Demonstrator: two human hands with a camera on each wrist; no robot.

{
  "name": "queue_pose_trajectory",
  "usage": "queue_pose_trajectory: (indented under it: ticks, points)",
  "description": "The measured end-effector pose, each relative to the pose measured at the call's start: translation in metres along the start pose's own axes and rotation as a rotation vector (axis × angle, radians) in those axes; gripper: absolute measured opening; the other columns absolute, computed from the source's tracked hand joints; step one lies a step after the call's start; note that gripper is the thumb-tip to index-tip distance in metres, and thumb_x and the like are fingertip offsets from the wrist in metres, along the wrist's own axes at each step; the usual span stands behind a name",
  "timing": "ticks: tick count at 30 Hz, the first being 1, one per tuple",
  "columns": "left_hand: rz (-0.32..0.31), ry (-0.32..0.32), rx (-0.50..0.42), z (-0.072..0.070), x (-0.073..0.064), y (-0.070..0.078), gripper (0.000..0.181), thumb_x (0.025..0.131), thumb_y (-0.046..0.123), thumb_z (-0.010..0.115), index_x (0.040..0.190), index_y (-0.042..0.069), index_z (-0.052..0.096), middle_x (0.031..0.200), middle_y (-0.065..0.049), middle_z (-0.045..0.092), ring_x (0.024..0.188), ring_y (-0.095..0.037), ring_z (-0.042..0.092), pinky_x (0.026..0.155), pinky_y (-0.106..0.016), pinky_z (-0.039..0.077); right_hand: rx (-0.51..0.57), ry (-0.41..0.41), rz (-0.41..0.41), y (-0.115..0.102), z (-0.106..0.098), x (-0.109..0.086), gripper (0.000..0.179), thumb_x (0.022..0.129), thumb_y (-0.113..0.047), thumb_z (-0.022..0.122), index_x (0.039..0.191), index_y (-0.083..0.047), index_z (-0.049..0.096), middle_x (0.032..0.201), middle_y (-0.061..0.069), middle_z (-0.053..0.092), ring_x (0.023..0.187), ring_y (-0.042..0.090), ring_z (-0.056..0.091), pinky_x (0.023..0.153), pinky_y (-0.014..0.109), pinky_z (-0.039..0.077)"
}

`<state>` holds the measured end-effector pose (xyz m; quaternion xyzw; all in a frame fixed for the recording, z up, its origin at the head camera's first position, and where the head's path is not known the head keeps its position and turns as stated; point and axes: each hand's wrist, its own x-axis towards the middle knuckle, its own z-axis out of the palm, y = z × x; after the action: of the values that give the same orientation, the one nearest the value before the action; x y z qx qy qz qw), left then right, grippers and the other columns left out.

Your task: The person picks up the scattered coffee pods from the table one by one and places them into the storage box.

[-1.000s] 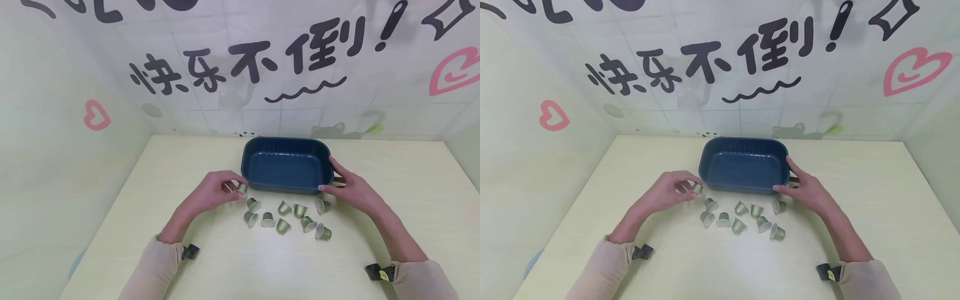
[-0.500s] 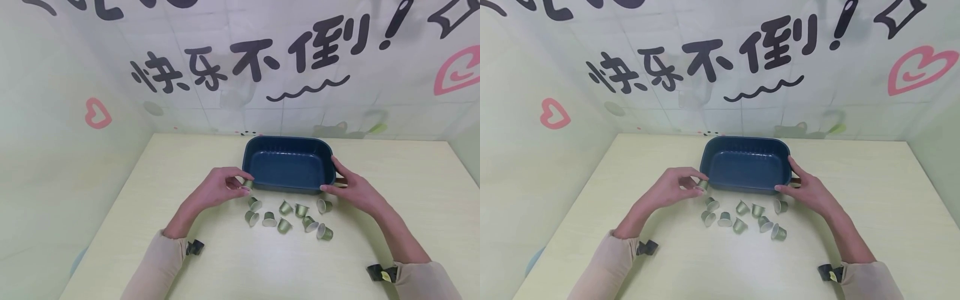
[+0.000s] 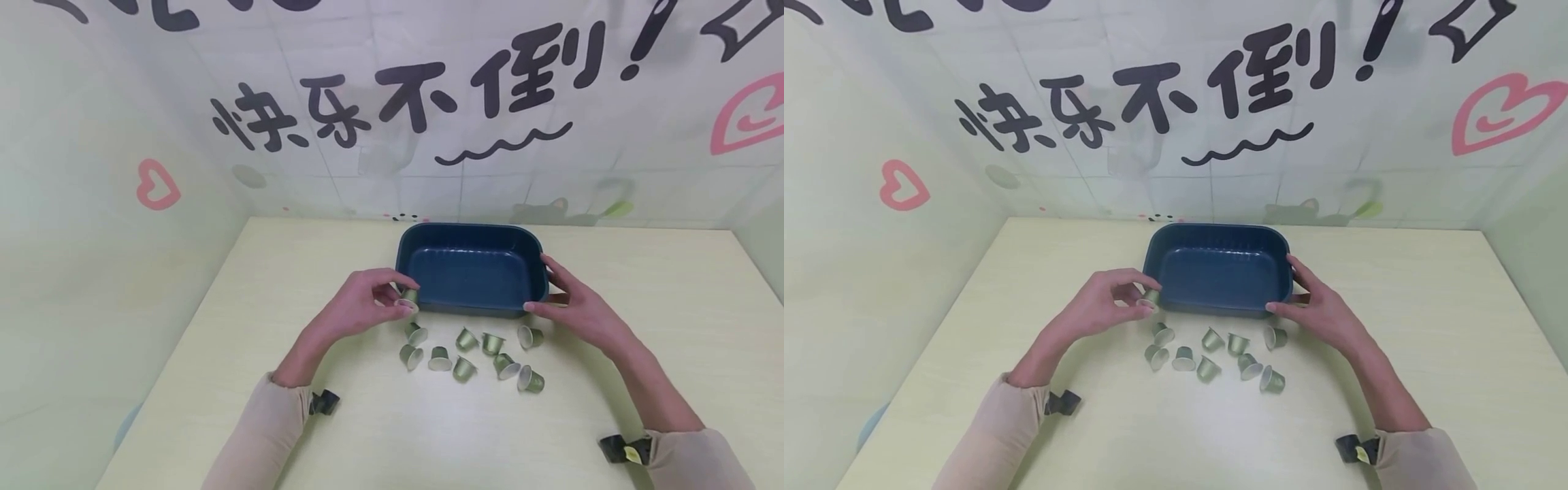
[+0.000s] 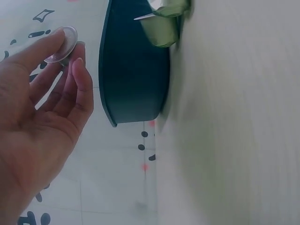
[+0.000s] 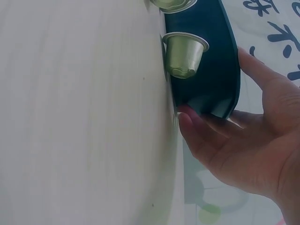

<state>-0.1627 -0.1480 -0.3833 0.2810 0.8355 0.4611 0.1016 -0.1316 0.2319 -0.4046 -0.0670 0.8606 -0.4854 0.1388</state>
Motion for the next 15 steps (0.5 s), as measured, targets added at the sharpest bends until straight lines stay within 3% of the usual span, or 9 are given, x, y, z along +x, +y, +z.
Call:
queue_pose_trajectory:
  ticks: [8, 15]
  points:
    - [0.026, -0.002, -0.038, 0.0, 0.013, 0.008, 0.033, 0.082, 0.009, 0.082, 0.113, 0.013, 0.071, 0.089, 0.002, 0.071, 0.078, -0.014, 0.068, 0.079, -0.029, 0.057, 0.018, 0.018, 0.004, 0.001, -0.001, 0.0, 0.096, 0.092, -0.037, 0.073, 0.161, -0.023, 0.008, 0.158, 0.03, 0.021, 0.131, 0.048, 0.045, 0.098, 0.058, 0.043]
    - [0.024, -0.004, -0.045, 0.0, 0.016, 0.007, 0.032, 0.083, 0.011, 0.082, 0.113, 0.012, 0.072, 0.091, 0.0, 0.071, 0.078, -0.015, 0.068, 0.08, -0.03, 0.057, 0.059, 0.006, 0.012, 0.003, 0.001, 0.001, 0.094, 0.093, -0.036, 0.072, 0.161, -0.028, 0.008, 0.16, 0.027, 0.021, 0.131, 0.045, 0.047, 0.101, 0.055, 0.042]
